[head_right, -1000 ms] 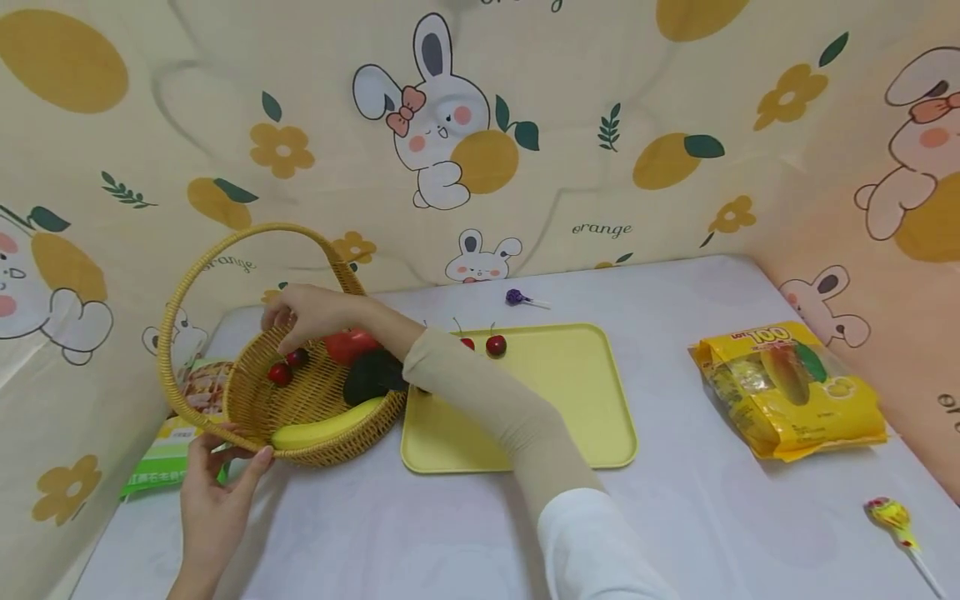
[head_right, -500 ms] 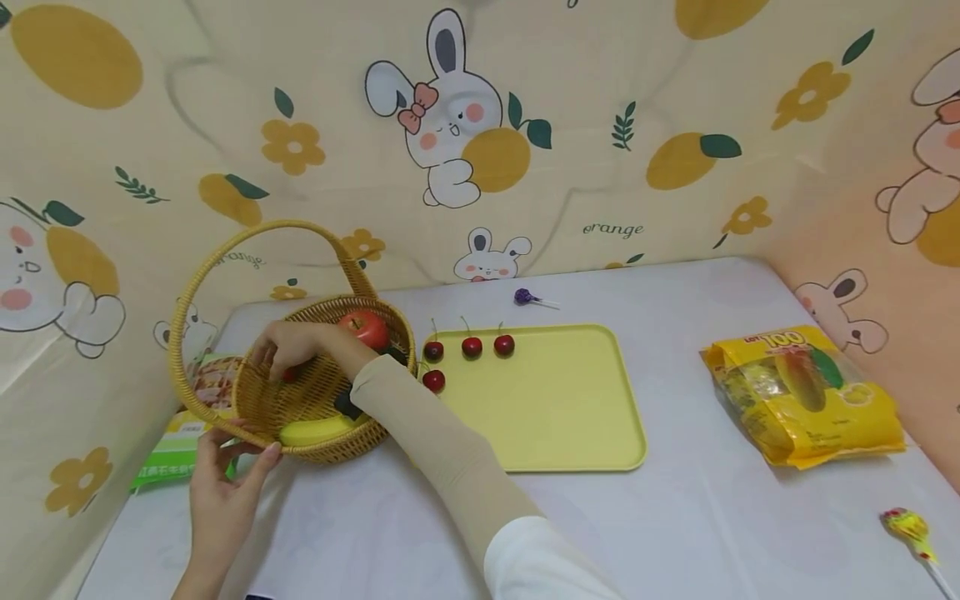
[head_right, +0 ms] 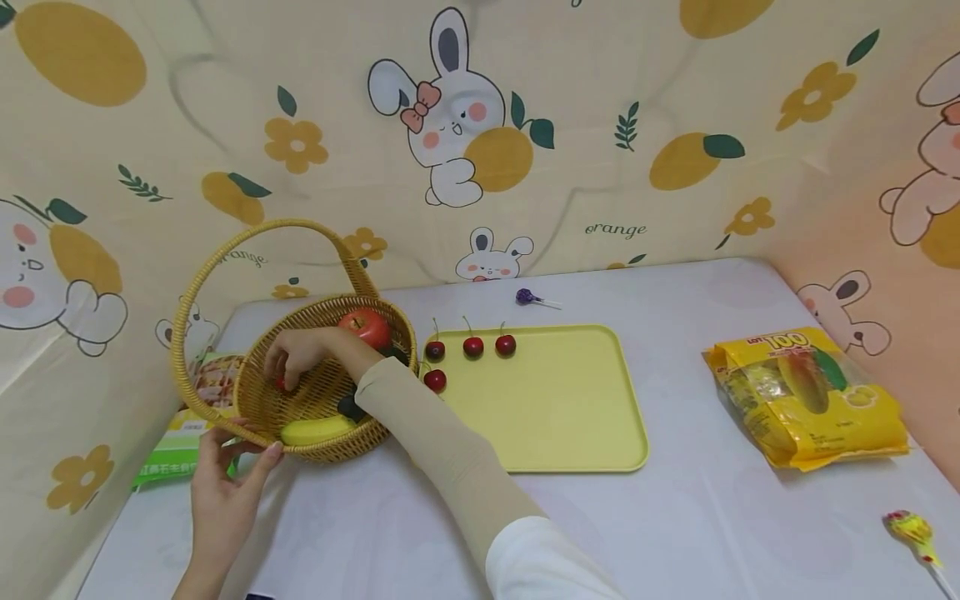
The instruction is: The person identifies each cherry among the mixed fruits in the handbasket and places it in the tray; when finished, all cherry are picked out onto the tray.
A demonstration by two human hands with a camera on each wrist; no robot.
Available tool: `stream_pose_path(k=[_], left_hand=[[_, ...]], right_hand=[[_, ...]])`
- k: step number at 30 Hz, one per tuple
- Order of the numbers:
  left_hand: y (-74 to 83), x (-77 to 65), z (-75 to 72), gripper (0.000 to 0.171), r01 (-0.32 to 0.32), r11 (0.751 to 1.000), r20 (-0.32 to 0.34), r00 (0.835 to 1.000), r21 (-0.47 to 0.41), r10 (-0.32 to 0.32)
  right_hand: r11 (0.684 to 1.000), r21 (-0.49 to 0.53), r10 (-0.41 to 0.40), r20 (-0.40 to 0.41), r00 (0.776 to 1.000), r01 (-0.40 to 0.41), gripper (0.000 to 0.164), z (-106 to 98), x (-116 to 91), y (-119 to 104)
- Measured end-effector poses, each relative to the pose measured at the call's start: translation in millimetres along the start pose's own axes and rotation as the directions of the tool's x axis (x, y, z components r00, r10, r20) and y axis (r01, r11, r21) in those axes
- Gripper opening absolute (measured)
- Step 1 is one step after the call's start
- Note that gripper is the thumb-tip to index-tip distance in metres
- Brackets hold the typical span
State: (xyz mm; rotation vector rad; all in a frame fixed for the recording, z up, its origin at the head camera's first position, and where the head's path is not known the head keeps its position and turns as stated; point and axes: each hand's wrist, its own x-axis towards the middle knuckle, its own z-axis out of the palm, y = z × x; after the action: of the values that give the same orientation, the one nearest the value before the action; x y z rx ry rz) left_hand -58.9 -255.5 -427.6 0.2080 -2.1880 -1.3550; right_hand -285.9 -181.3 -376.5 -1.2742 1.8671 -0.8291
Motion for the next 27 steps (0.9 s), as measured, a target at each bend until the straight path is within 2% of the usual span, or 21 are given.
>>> stream_pose_path(k=[6, 13, 19, 23, 27], left_hand=[[-0.7, 0.0, -0.1, 0.047, -0.013, 1.0, 0.001, 1.0, -0.006, 0.013], [-2.5, 0.2, 0.4, 0.048, -0.015, 1.0, -0.001, 1.0, -0.003, 0.015], [-2.4, 0.2, 0.0, 0.048, -0.011, 1.0, 0.0, 1.0, -0.006, 0.011], [-2.0, 0.0, 0.2, 0.046, -0.011, 1.0, -0.004, 1.0, -0.018, 0.011], [-2.3, 0.1, 0.4, 0.046, -0.004, 1.0, -0.005, 1.0, -0.027, 0.004]], right_hand=[[0.997, 0.076, -0.002, 0.067, 0.998, -0.003, 0.039, 1.6, -0.2, 2.7], [0.979, 0.198, 0.034, 0.106, 0.994, -0.054, 0.032, 3.9, -2.8, 1.4], [0.987, 0.158, 0.014, 0.112, 0.994, -0.031, 0.033, 6.4, -3.8, -1.2], [0.985, 0.167, 0.011, 0.12, 0.993, -0.031, 0.034, 7.7, -2.7, -2.3], [0.983, 0.177, 0.024, 0.125, 0.992, -0.046, 0.028, 7.5, -2.5, -2.9]])
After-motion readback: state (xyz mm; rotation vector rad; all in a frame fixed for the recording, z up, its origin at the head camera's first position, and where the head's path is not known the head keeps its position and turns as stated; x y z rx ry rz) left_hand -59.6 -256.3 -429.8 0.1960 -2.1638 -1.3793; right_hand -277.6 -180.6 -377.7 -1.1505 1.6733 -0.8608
